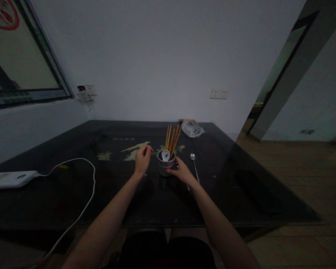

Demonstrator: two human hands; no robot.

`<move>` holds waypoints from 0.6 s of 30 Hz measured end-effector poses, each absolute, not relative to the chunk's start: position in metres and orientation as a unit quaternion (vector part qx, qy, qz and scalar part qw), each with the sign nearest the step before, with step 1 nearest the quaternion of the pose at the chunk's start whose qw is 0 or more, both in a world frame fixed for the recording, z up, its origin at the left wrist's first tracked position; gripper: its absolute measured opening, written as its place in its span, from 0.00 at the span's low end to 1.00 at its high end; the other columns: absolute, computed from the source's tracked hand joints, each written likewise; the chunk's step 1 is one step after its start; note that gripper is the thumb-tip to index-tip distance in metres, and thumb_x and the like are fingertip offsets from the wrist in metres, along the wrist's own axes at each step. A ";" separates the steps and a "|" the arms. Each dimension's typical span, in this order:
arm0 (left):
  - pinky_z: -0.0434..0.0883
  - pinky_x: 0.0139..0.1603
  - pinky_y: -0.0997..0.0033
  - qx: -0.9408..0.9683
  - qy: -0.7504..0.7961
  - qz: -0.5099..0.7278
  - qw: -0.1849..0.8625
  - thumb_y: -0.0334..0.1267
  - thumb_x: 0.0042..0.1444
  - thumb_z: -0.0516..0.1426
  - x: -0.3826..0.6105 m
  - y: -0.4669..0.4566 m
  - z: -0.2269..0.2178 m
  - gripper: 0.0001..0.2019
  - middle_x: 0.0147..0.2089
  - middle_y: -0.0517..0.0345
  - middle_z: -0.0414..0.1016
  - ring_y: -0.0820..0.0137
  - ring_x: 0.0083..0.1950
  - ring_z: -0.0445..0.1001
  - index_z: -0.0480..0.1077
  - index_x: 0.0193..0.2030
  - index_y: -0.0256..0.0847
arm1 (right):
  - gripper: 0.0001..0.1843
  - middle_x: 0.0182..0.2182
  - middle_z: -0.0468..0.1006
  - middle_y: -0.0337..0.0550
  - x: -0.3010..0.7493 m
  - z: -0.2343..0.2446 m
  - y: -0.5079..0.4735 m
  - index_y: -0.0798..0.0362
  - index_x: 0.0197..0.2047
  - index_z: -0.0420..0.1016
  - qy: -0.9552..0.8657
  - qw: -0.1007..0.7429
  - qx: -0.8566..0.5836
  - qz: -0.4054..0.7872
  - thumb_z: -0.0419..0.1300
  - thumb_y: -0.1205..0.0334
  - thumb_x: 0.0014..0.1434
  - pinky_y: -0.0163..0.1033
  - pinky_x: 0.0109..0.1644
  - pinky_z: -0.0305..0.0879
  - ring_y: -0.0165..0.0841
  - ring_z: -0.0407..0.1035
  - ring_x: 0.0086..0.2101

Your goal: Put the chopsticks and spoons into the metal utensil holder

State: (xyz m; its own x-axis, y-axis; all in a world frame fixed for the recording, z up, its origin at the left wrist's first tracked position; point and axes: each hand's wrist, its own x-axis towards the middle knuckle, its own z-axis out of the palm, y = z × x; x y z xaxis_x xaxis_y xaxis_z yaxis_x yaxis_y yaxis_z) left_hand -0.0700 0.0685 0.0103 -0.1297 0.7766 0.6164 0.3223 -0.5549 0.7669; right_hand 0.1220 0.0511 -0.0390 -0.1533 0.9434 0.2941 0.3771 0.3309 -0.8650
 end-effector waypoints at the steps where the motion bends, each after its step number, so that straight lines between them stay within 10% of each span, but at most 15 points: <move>1: 0.57 0.27 0.76 0.625 0.436 0.618 0.193 0.42 0.60 0.49 -0.071 0.071 0.008 0.14 0.23 0.64 0.60 0.74 0.25 0.61 0.65 0.26 0.39 | 0.28 0.42 0.73 0.47 0.122 -0.039 0.051 0.57 0.47 0.68 -0.688 0.438 -0.478 0.326 0.68 0.63 0.42 0.42 0.47 0.63 0.36 0.67 0.42; 18: 0.58 0.30 0.74 0.683 0.387 0.599 0.156 0.42 0.62 0.48 -0.057 0.044 0.017 0.17 0.22 0.63 0.58 0.74 0.27 0.60 0.60 0.23 0.39 | 0.32 0.44 0.72 0.48 0.127 -0.039 0.051 0.56 0.51 0.66 -0.691 0.423 -0.483 0.332 0.69 0.62 0.42 0.42 0.47 0.64 0.37 0.67 0.43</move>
